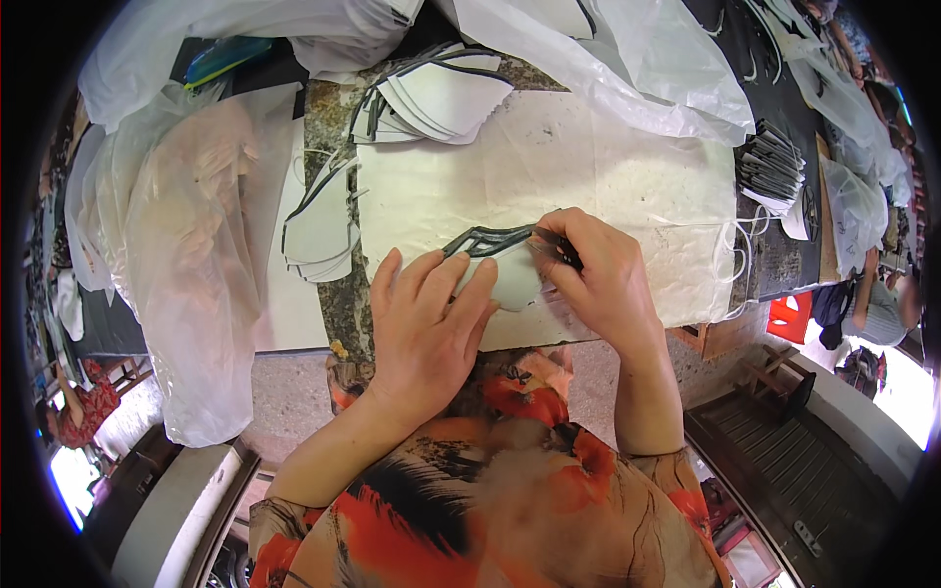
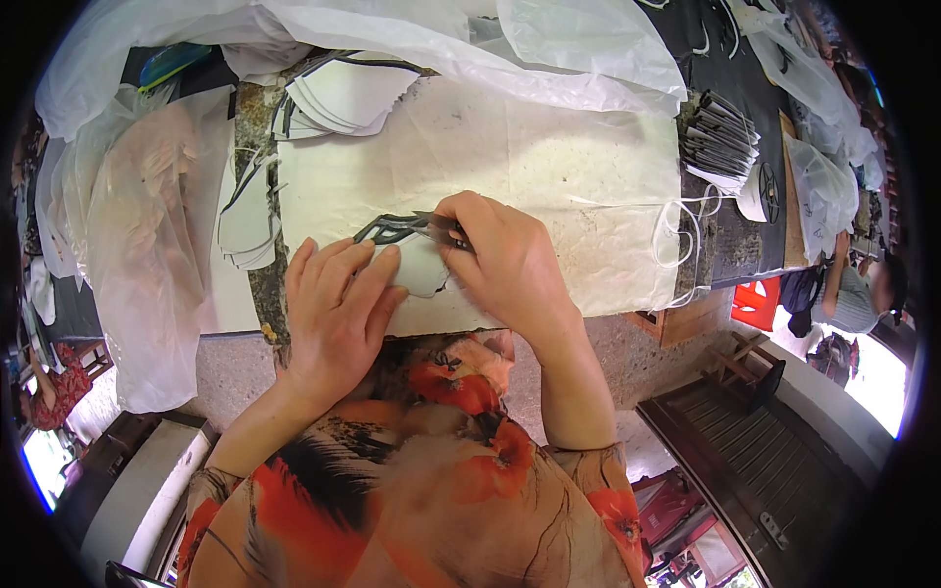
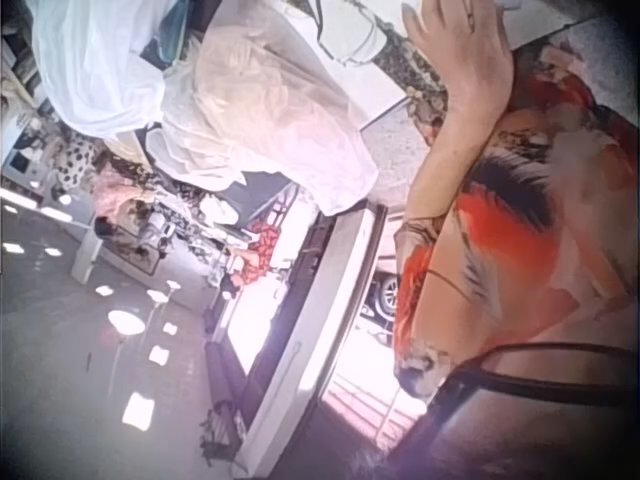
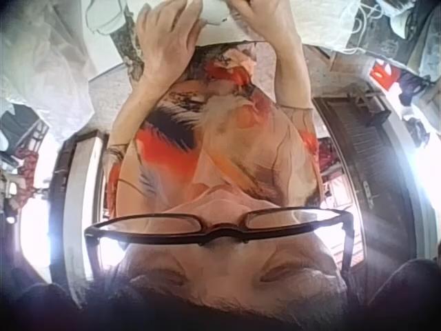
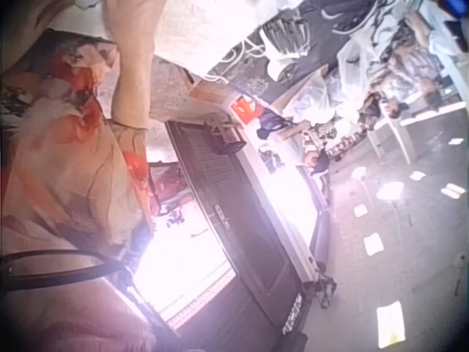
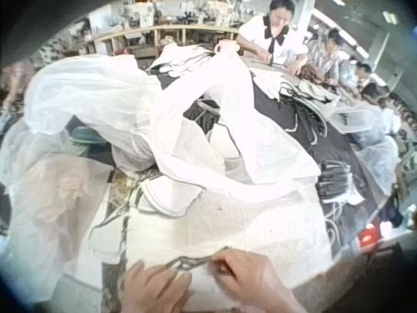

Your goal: Trimming excess material and threads from shoe components using a hand tool.

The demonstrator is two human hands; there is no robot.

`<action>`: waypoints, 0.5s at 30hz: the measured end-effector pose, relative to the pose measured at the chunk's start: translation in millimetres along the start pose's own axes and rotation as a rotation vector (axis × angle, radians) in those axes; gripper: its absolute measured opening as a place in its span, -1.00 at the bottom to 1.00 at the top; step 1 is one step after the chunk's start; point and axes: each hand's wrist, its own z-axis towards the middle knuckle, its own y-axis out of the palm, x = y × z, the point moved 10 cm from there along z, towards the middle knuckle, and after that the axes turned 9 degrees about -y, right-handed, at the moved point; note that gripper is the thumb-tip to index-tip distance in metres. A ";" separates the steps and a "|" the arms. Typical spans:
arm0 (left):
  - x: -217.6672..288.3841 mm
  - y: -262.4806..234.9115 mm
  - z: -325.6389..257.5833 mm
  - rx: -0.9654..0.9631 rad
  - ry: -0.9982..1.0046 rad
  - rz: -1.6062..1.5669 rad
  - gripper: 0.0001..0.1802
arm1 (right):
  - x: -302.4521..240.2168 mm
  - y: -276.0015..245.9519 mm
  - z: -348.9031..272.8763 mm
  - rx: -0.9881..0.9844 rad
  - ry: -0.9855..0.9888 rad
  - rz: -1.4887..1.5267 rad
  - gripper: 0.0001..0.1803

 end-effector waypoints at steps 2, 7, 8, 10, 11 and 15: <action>0.5 0.2 0.8 -0.016 -0.010 0.008 -0.52 | 5.2 1.8 -0.1 -0.017 0.074 0.009 -0.78; 4.0 1.4 5.8 -0.061 -0.021 0.036 -0.52 | 13.8 1.8 -1.0 -0.021 0.186 0.079 -0.83; 4.2 2.1 6.6 -0.074 -0.025 0.043 -0.52 | 15.8 2.0 -0.8 -0.032 0.213 0.093 -0.83; 5.5 2.2 7.7 -0.086 -0.019 0.054 -0.52 | 14.6 -1.0 2.2 -0.033 0.203 0.087 -0.83; 6.3 3.0 8.2 -0.100 -0.016 0.066 -0.51 | 13.7 -2.4 3.9 -0.035 0.194 0.083 -0.83; 10.4 3.3 12.4 -0.139 -0.003 0.112 -0.50 | 21.9 -3.2 4.2 -0.069 0.269 0.141 -0.80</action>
